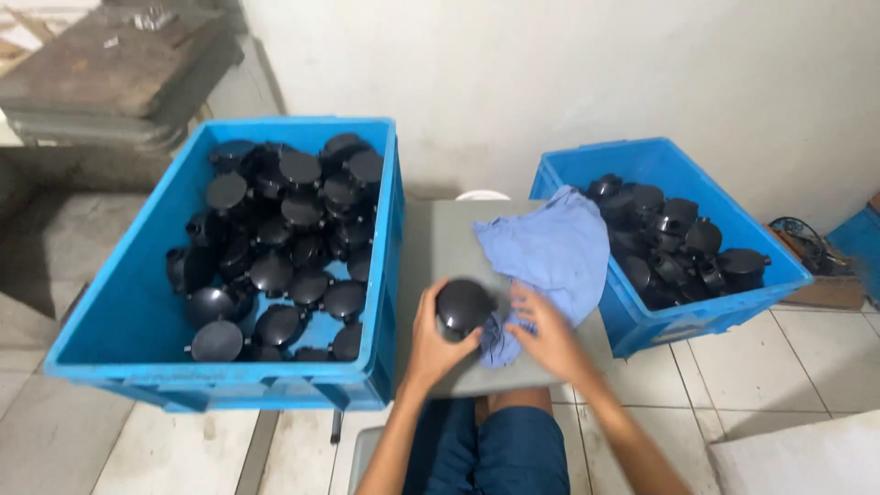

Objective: The person sits on the floor between two blue crates filled with black plastic parts. They pick up a part, wipe it with a blue cloth, and place it in the second crate. This process is repeated for multiple parts.

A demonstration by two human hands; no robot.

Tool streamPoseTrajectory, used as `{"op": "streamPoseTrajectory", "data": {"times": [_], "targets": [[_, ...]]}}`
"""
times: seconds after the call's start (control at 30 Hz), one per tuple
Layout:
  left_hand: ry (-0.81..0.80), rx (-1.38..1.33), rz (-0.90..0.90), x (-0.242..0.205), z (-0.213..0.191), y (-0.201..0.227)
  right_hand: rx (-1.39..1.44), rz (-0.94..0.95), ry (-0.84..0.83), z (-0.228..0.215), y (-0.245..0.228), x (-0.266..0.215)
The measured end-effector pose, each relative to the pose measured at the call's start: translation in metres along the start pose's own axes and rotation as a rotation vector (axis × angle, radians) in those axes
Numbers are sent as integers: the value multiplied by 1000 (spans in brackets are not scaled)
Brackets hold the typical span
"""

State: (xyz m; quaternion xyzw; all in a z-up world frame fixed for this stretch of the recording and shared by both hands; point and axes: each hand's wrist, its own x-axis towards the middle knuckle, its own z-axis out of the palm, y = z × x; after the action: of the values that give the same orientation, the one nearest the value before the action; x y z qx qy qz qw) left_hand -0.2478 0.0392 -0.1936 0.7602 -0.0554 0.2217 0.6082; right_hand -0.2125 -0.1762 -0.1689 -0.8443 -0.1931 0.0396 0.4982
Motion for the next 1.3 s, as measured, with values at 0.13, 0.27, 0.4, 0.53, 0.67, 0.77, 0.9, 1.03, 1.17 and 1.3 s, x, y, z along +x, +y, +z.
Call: {"op": "streamPoseTrajectory", "data": {"times": [0.13,0.27,0.4,0.53,0.67,0.77,0.9,1.03,1.17,1.3], "targets": [[46,-12,-244,-33,11,-99,-377,-90,-119,66,88,10],[10,68,-212,-42,13,-155,-575,-301,70,114,129,30],[-115,11,-286,-34,6,-114,-309,-183,432,112,138,35],[-76,81,-85,-21,29,-137,-219,-274,751,104,129,28],[-145,200,5,-2,47,-151,-378,-660,259,82,88,26],[-194,277,-5,-3,46,-145,-499,-624,15,84,85,26],[-136,288,112,-2,47,-145,-603,-480,-81,86,75,43],[-136,338,149,-5,46,-154,-696,-451,-1,102,83,42],[-244,305,-109,2,41,-135,-594,-474,7,101,79,27],[-239,335,90,2,41,-133,-611,-364,43,92,71,34]]}}
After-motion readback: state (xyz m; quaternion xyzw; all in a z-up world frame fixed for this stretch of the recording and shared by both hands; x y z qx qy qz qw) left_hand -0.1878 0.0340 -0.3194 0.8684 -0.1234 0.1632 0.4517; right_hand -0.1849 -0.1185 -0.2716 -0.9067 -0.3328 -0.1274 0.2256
